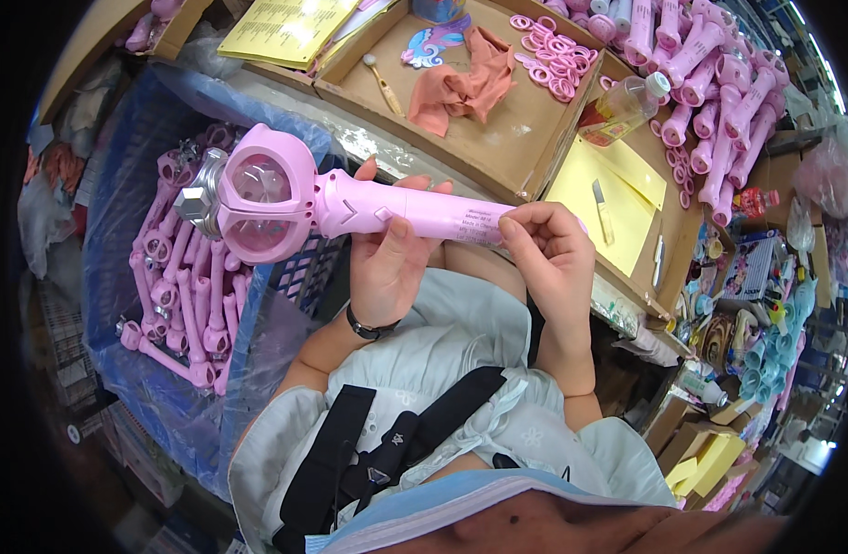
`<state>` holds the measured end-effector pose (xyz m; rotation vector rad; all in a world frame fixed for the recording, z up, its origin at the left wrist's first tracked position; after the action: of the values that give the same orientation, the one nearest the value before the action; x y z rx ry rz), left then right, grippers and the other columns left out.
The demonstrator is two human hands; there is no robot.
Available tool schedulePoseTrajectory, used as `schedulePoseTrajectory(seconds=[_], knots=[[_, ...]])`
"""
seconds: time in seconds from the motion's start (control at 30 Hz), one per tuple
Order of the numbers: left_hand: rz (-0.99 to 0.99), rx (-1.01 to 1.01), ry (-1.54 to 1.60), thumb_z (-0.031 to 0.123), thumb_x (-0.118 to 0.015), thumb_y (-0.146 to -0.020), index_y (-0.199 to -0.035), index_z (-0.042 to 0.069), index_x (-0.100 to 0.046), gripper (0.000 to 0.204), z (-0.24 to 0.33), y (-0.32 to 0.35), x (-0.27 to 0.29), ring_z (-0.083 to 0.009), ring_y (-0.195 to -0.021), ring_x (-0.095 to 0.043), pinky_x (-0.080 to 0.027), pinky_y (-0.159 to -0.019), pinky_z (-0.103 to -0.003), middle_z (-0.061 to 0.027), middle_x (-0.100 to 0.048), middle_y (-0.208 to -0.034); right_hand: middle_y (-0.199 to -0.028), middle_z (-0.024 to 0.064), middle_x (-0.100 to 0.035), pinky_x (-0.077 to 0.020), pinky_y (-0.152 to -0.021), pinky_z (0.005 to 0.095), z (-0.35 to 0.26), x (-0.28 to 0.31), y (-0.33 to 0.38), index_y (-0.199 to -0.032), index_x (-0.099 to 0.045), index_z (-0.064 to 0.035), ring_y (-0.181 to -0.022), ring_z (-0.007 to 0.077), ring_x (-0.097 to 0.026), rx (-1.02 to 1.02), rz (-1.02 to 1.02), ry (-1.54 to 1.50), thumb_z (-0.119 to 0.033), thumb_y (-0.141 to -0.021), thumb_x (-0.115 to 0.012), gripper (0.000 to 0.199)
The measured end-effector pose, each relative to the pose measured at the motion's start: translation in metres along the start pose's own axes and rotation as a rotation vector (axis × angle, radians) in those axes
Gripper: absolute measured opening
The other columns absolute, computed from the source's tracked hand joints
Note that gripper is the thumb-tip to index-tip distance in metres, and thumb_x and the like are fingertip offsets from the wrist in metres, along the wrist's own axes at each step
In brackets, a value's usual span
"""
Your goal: The person assembles pink bubble-blowing wands by attaching clear plastic heads to pink handles, wiping them with a cloth, and using a small metal tool to adjust the head. They then place the finished wands into a pile on the table.
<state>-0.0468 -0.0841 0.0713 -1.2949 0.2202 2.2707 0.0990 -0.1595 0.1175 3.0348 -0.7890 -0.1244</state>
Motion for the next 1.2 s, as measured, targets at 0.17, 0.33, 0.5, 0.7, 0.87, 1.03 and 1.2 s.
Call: schedulePoseTrajectory(seconds=[0.17,0.33,0.5,0.7,0.87,1.03,1.2], knots=[[-0.01,-0.018,0.0,0.016,-0.049,-0.096,-0.142,0.024,-0.017,0.057,0.0021,0.0014,-0.0016,-0.0329,-0.129,-0.038,-0.031,-0.105,-0.055,-0.0097,-0.041,-0.134,-0.08,0.0002,-0.062,-0.0426,-0.058,0.0141,-0.0015,0.0001,0.0002,-0.09,-0.058,0.002,-0.067,0.0005,-0.054,-0.022,-0.002,-0.016,-0.004,-0.086,-0.063,0.009],[0.005,-0.025,0.013,0.013,-0.046,-0.096,-0.141,0.022,-0.018,0.054,0.0015,0.0018,-0.0009,-0.0341,-0.129,-0.038,-0.032,-0.105,-0.054,-0.0115,-0.041,-0.134,-0.074,-0.0008,-0.061,-0.0384,-0.053,0.0139,-0.0016,0.0016,-0.0013,-0.089,-0.059,0.0005,-0.061,-0.001,-0.049,-0.037,-0.021,0.064,-0.007,-0.085,-0.064,0.01],[0.003,-0.024,0.001,0.012,-0.046,-0.097,-0.141,0.021,-0.019,0.052,0.002,0.0019,-0.0006,-0.0345,-0.129,-0.038,-0.032,-0.105,-0.053,-0.0124,-0.041,-0.133,-0.071,-0.0015,-0.06,-0.036,-0.05,0.0139,-0.0013,0.0029,-0.0053,-0.087,-0.058,0.0002,-0.057,-0.0015,-0.048,-0.074,-0.037,0.053,-0.009,-0.085,-0.064,0.011],[0.038,-0.026,-0.099,0.024,-0.048,-0.096,-0.14,0.02,-0.02,0.052,0.0028,0.0024,-0.0013,-0.0356,-0.129,-0.038,-0.032,-0.105,-0.055,-0.0114,-0.044,-0.134,-0.07,-0.0009,-0.061,-0.037,-0.05,0.0141,-0.0014,0.0028,-0.0075,-0.087,-0.058,0.0003,-0.056,-0.001,-0.049,-0.089,-0.048,0.057,-0.009,-0.085,-0.065,0.011],[0.033,-0.02,-0.074,0.021,-0.046,-0.096,-0.14,0.019,-0.02,0.051,0.0032,0.0026,-0.0021,-0.0349,-0.128,-0.039,-0.033,-0.105,-0.054,-0.0117,-0.043,-0.134,-0.07,-0.0002,-0.061,-0.0379,-0.05,0.0145,0.0001,0.0041,-0.0074,-0.088,-0.058,0.0005,-0.056,-0.0004,-0.05,-0.093,-0.054,0.061,-0.009,-0.085,-0.064,0.011],[0.044,-0.01,-0.027,0.013,-0.046,-0.096,-0.14,0.018,-0.019,0.051,0.0034,0.0027,-0.0016,-0.0354,-0.127,-0.04,-0.034,-0.105,-0.054,-0.0135,-0.042,-0.133,-0.07,0.0005,-0.062,-0.0387,-0.05,0.015,0.0015,0.0045,-0.0073,-0.088,-0.058,0.0006,-0.056,0.0003,-0.052,-0.095,-0.058,0.051,-0.009,-0.085,-0.064,0.011],[0.054,-0.005,-0.026,0.013,-0.046,-0.096,-0.139,0.017,-0.019,0.051,0.0027,0.0029,-0.0001,-0.0358,-0.127,-0.039,-0.033,-0.105,-0.054,-0.0136,-0.042,-0.133,-0.07,0.0008,-0.062,-0.0394,-0.05,0.0153,0.0022,0.0042,-0.0077,-0.089,-0.059,0.0009,-0.056,0.0004,-0.052,-0.119,-0.051,0.032,-0.008,-0.085,-0.064,0.011]])
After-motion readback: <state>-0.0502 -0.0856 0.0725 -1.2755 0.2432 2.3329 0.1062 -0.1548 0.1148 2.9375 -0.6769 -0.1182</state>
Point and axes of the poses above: each hand's wrist, its own y-axis away from the middle knuckle, its own x-axis out of the back of the hand, z = x × y, the point moved 1 cm from there along -y, towards the middle knuckle
